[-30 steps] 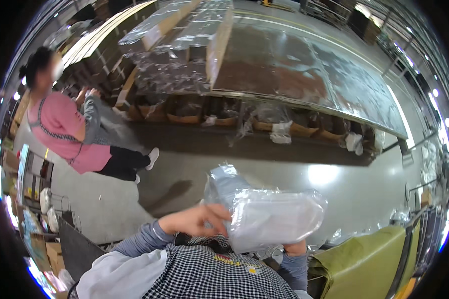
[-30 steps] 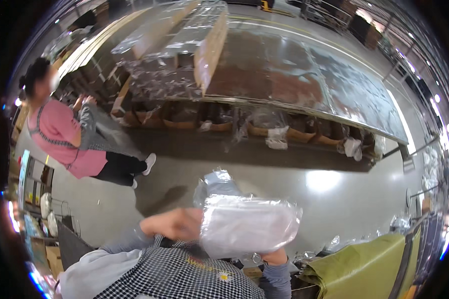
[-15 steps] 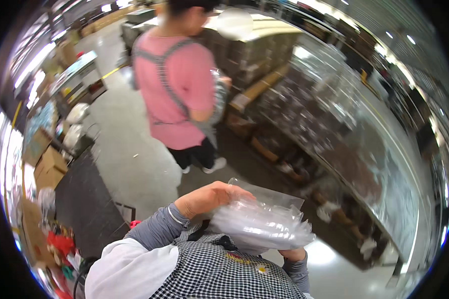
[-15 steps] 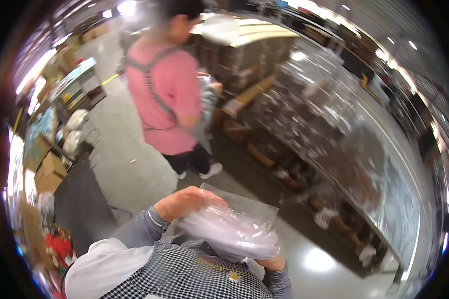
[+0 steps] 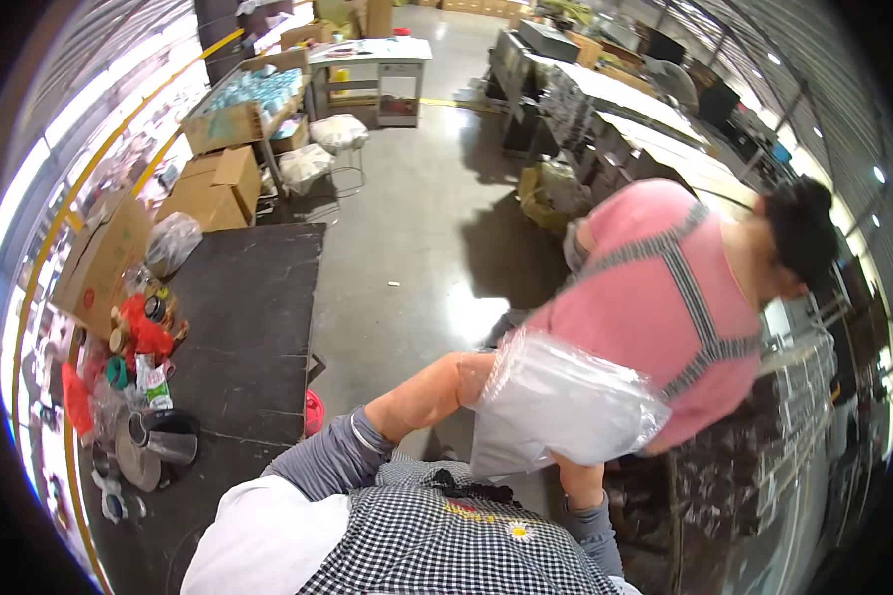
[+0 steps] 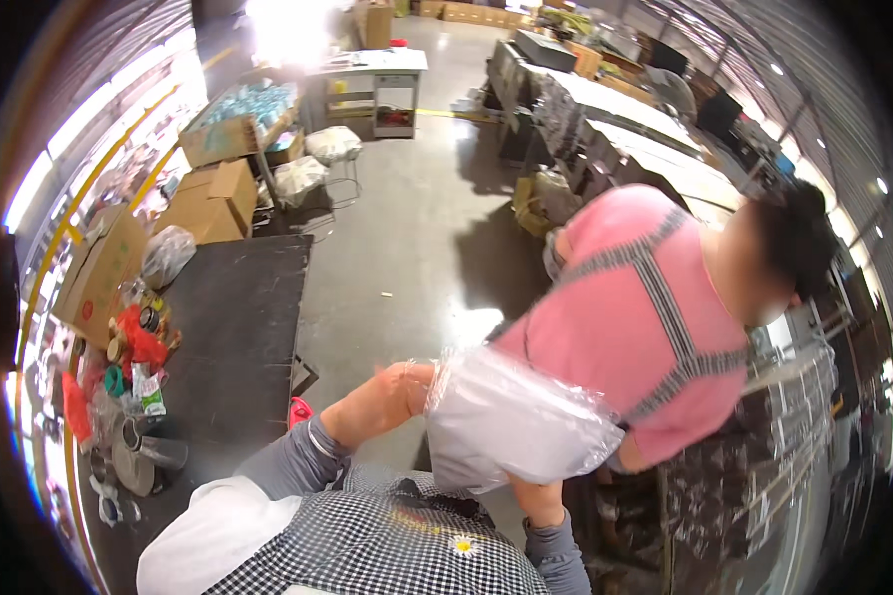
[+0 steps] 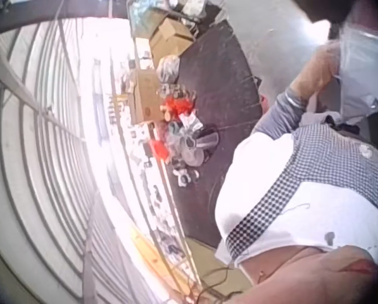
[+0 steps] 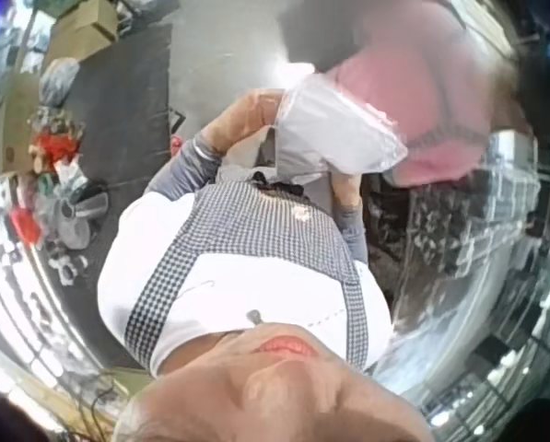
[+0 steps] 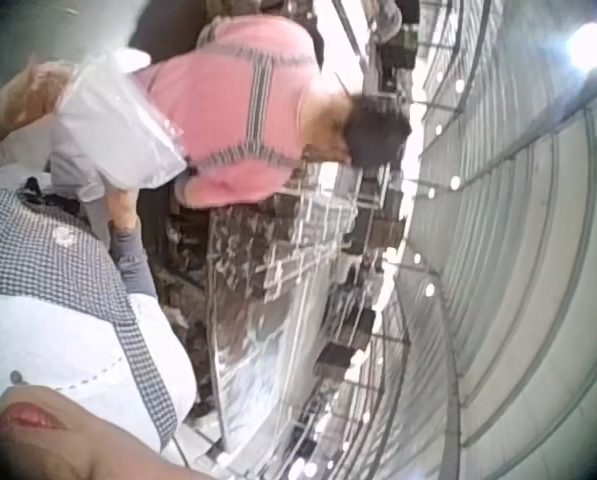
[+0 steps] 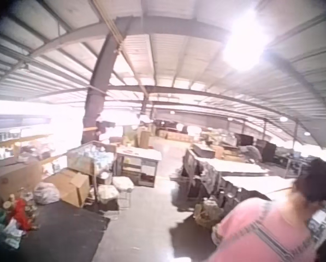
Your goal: Organizing long cardboard boxes containing products by checking labels and stacking them on a pallet, followed by preparing plastic bags on a work table.
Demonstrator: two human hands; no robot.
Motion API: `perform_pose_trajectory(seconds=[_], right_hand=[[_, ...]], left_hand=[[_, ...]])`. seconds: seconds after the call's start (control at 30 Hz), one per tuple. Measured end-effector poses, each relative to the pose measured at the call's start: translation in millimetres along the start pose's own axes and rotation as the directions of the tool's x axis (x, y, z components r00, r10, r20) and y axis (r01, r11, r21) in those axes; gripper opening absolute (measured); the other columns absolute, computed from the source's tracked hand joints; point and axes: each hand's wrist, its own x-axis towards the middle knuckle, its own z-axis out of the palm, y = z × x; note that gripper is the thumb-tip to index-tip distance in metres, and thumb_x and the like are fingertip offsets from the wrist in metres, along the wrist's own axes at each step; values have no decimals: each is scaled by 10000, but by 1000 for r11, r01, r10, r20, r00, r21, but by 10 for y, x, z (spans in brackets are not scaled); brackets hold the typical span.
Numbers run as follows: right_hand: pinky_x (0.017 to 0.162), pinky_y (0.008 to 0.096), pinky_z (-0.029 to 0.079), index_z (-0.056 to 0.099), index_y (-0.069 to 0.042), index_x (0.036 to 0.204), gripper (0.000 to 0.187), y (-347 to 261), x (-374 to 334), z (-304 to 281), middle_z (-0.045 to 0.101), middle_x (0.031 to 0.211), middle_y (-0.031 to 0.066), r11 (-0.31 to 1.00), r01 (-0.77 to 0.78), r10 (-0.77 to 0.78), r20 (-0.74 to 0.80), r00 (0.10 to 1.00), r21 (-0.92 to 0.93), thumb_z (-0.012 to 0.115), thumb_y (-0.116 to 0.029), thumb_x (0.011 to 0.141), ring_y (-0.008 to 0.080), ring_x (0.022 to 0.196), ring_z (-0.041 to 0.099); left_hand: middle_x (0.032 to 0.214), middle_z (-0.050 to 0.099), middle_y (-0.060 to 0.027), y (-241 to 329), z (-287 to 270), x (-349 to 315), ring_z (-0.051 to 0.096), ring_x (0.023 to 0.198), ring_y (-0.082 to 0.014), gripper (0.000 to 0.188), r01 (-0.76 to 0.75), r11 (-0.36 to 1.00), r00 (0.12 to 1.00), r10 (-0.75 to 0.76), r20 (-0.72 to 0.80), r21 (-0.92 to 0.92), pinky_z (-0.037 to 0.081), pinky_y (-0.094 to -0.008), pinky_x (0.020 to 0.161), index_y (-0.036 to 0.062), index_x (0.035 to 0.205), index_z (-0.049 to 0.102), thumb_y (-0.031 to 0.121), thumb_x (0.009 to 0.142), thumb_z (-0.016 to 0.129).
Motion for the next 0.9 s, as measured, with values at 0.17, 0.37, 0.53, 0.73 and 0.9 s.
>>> perform_pose_trajectory(seconds=[0.17, 0.37, 0.53, 0.73, 0.9], right_hand=[[900, 324, 477, 582, 30, 1195, 419, 160, 925, 389, 623, 1161, 108, 997, 64, -58, 152, 987, -35, 695, 62, 792, 200, 1031, 590], [903, 326, 470, 526, 35, 1199, 525, 152, 1901, 709, 581, 1179, 108, 852, -63, 62, 19, 998, 520, 748, 18, 724, 198, 1051, 574], [766, 229, 449, 541, 11, 1173, 343, 368, 2918, 1128, 615, 1033, 41, 925, 9, 0, -25, 1000, 380, 635, -217, 936, 87, 874, 542], [689, 245, 490, 647, -33, 1056, 210, 886, 3939, 2272, 652, 929, -8, 434, -511, 389, 358, 849, 742, 531, -196, 993, 88, 808, 593], [709, 226, 482, 651, -35, 1052, 241, 1387, 4785, 2937, 654, 903, -17, 498, -680, 468, 493, 734, 538, 533, -237, 997, 73, 791, 590]], left_hand=[[1037, 680, -16, 186, -285, 313, 591, 942, -77, 229, 106, 975, 914, -18, -405, 197, 473, -245, 861, -15, 1109, 663, 91, 907, 650], [985, 665, -9, 417, -804, 726, 563, 910, -75, 184, 52, 822, 851, 261, -455, 567, 463, -236, 819, -26, 1085, 664, 45, 935, 586], [968, 644, -36, 518, -1469, 1181, 563, 910, -95, 132, 24, 782, 788, 369, -493, 623, 462, -249, 809, -17, 1037, 635, 26, 939, 557], [1016, 553, -5, 871, -2693, 1663, 500, 873, -88, 155, -414, 776, 528, 630, -569, 475, 457, -265, 809, 90, 851, 503, 92, 892, 652], [1068, 566, -51, 1463, -3567, 2268, 445, 916, -113, 307, -353, 848, 588, 530, -611, 396, 364, -267, 855, 126, 736, 438, 159, 871, 712]])
